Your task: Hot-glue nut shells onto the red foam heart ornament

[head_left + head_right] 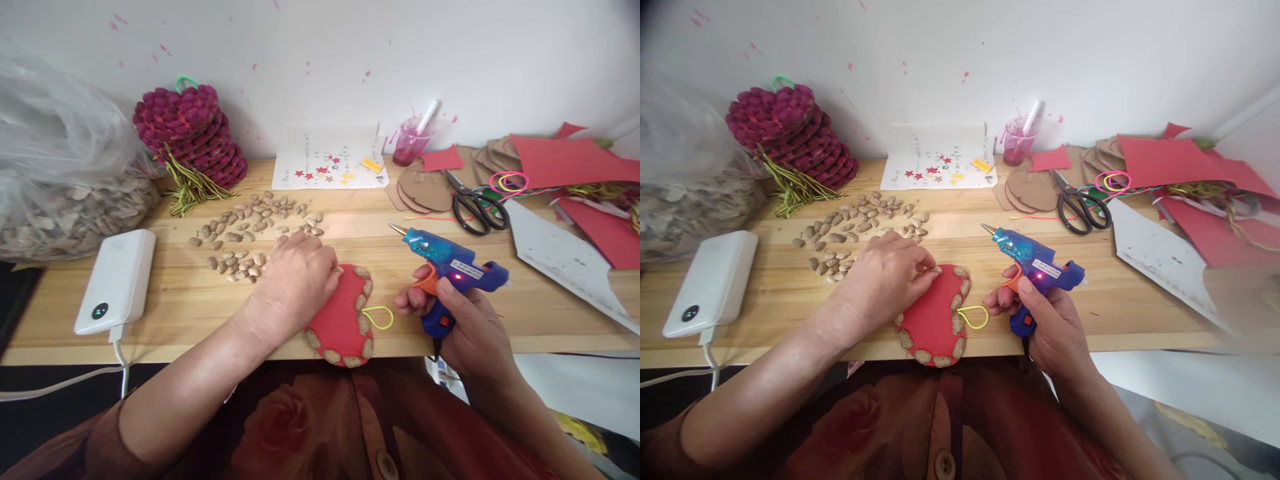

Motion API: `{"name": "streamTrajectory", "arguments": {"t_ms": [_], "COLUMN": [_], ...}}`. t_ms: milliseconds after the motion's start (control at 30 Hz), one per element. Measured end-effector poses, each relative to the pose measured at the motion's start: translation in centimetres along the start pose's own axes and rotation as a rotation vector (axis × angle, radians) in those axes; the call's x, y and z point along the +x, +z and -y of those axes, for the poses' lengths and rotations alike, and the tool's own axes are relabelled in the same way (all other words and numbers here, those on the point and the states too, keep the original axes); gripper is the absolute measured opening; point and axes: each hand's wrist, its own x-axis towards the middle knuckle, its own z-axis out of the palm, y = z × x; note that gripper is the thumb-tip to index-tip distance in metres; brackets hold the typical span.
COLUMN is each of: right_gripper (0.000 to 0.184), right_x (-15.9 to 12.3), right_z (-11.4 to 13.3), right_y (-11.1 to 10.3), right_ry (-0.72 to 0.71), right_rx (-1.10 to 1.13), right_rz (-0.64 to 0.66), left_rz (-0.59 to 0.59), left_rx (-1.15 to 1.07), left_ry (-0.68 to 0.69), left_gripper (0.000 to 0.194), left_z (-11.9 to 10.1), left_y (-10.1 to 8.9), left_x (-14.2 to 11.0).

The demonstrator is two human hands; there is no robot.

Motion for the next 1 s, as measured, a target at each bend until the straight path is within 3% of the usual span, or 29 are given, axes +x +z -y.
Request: {"name": "streamTrajectory", "arguments": {"t_ms": [400,600,767,1000], "right_gripper": [0.024,0.021,0.021,0.020], "right_x": [0.0,-0.2,-0.1,0.0], "right_z": [0.0,-0.1,-0.2,-0.2], "right_y": [-0.1,-0.2,-0.4,-0.3], "right_ry": [-0.006,-0.003,0.006,0.000], "right_rx": [0.007,-0.002,0.025,0.031], "right_rz": [0.017,0.023,0.037,0.030], "left_rz": [0.003,-0.090,-0.134,-0.162], "left_rx": [0.000,-0.096,-0.078,-0.190], "left_ry": [0.010,-0.038,-0.053,0.020], "left_gripper": [0.012,0.009,0.023,0.015], "left_z": [0.0,2.1,3.5,2.3], "left_y": [0.2,-0.9,-1.1,0.0], "left_x": [0.0,-0.8,-1.3,-1.4]}}
